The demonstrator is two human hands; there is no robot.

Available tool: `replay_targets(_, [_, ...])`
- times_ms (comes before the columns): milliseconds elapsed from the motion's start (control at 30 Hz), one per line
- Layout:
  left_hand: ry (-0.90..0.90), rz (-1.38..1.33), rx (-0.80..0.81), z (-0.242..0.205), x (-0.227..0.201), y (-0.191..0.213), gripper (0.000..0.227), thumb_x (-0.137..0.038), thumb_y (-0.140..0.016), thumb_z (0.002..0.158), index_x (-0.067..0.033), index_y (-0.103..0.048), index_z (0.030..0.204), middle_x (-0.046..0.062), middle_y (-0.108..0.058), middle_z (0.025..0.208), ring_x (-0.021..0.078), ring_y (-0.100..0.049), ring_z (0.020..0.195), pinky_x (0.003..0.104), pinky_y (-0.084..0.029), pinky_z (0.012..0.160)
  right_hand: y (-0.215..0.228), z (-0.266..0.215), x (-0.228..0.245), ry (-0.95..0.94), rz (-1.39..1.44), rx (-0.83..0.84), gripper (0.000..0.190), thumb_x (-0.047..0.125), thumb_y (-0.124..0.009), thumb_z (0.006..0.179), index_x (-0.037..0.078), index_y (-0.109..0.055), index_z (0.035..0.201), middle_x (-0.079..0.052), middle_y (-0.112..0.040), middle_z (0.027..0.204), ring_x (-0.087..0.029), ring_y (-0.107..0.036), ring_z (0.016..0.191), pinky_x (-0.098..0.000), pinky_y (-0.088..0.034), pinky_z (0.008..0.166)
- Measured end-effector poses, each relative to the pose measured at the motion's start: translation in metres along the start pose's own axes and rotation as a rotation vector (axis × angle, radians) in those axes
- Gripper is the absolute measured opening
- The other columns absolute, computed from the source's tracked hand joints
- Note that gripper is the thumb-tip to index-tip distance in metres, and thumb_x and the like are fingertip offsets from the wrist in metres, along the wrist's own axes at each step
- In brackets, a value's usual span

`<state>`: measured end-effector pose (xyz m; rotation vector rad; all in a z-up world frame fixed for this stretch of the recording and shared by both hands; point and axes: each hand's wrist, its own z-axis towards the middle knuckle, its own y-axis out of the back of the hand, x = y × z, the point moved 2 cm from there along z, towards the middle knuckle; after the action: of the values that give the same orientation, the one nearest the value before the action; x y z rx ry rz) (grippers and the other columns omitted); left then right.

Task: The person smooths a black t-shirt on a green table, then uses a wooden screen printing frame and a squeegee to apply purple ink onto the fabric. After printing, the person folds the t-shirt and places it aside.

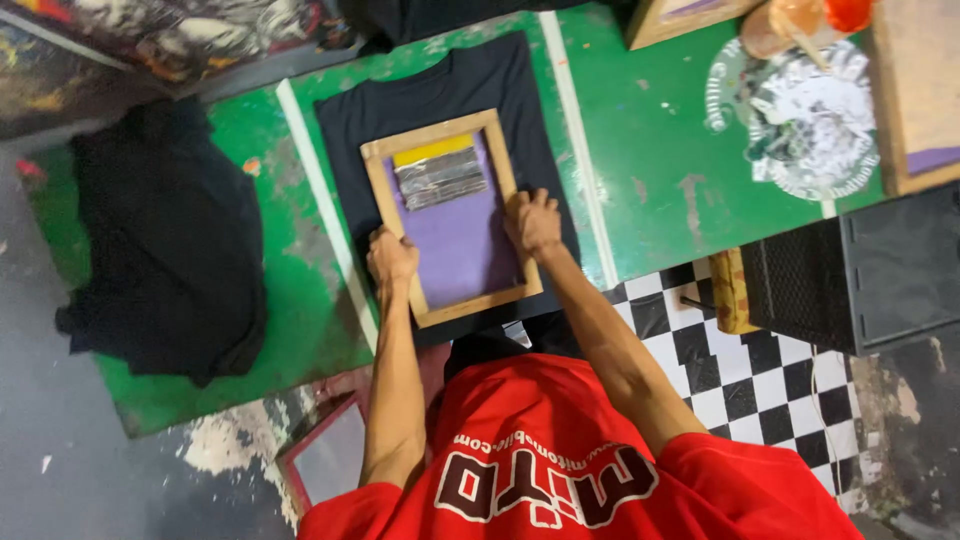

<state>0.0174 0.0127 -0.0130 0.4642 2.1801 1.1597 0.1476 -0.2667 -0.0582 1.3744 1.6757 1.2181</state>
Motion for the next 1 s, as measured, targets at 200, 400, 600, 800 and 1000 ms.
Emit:
replay_targets(200, [-0.070, 0.014, -0.032, -0.022, -0.007, 0.001, 0.035, -0.031, -0.061, 0.088, -0.0098, -0.067, 0.115, 0.017, -0.068, 0.104, 0.0426, -0.071, 0.102, 0.055, -0.056, 0.087, 0.087, -0.041, -0.022, 0.200, 0.358, 0.009, 0.054, 0.054, -0.051, 0.094, 0.016, -0.043, 0.132, -0.025, -0.045, 0.146, -0.051, -0.054, 0.129, -0.0646, -0.043, 0.103])
replay_targets(400, [-0.085, -0.023, -0.084, -0.099, -0.119, 0.011, 0.037, -0.032, -0.061, 0.091, -0.0069, -0.067, 0.117, 0.020, -0.066, 0.110, 0.0458, -0.067, 0.107, 0.059, -0.052, 0.094, 0.124, -0.053, -0.112, 0.310, 0.294, -0.242, 0.050, 0.057, -0.043, 0.098, 0.013, -0.051, 0.119, -0.014, -0.048, 0.137, -0.038, -0.046, 0.137, -0.0605, -0.033, 0.107])
replay_targets(600, [-0.107, -0.074, -0.113, -0.139, -0.217, -0.074, 0.036, -0.031, -0.064, 0.089, -0.0069, -0.068, 0.116, 0.021, -0.066, 0.108, 0.0466, -0.066, 0.107, 0.060, -0.051, 0.093, 0.126, -0.030, -0.251, 0.378, 0.346, -0.368, 0.047, 0.056, -0.044, 0.100, 0.012, -0.052, 0.111, -0.014, -0.051, 0.127, -0.036, -0.049, 0.129, -0.0564, -0.036, 0.101])
replay_targets(800, [-0.086, -0.127, -0.041, -0.149, -0.323, -0.150, 0.041, -0.026, -0.065, 0.090, -0.0053, -0.067, 0.125, 0.020, -0.066, 0.111, 0.0453, -0.066, 0.110, 0.059, -0.050, 0.096, 0.141, -0.003, -0.379, 0.370, 0.279, -0.321, 0.049, 0.058, -0.040, 0.103, 0.011, -0.052, 0.113, -0.014, -0.049, 0.129, -0.034, -0.051, 0.126, -0.0539, -0.037, 0.099])
replay_targets(1000, [-0.101, -0.041, 0.011, -0.138, -0.391, -0.204, 0.047, -0.031, -0.065, 0.093, -0.0009, -0.063, 0.130, 0.023, -0.064, 0.117, 0.0470, -0.064, 0.115, 0.060, -0.050, 0.097, 0.125, 0.037, -0.452, 0.329, 0.279, -0.383, 0.046, 0.054, -0.046, 0.102, 0.009, -0.052, 0.110, -0.017, -0.048, 0.134, -0.037, -0.047, 0.130, -0.0551, -0.036, 0.099])
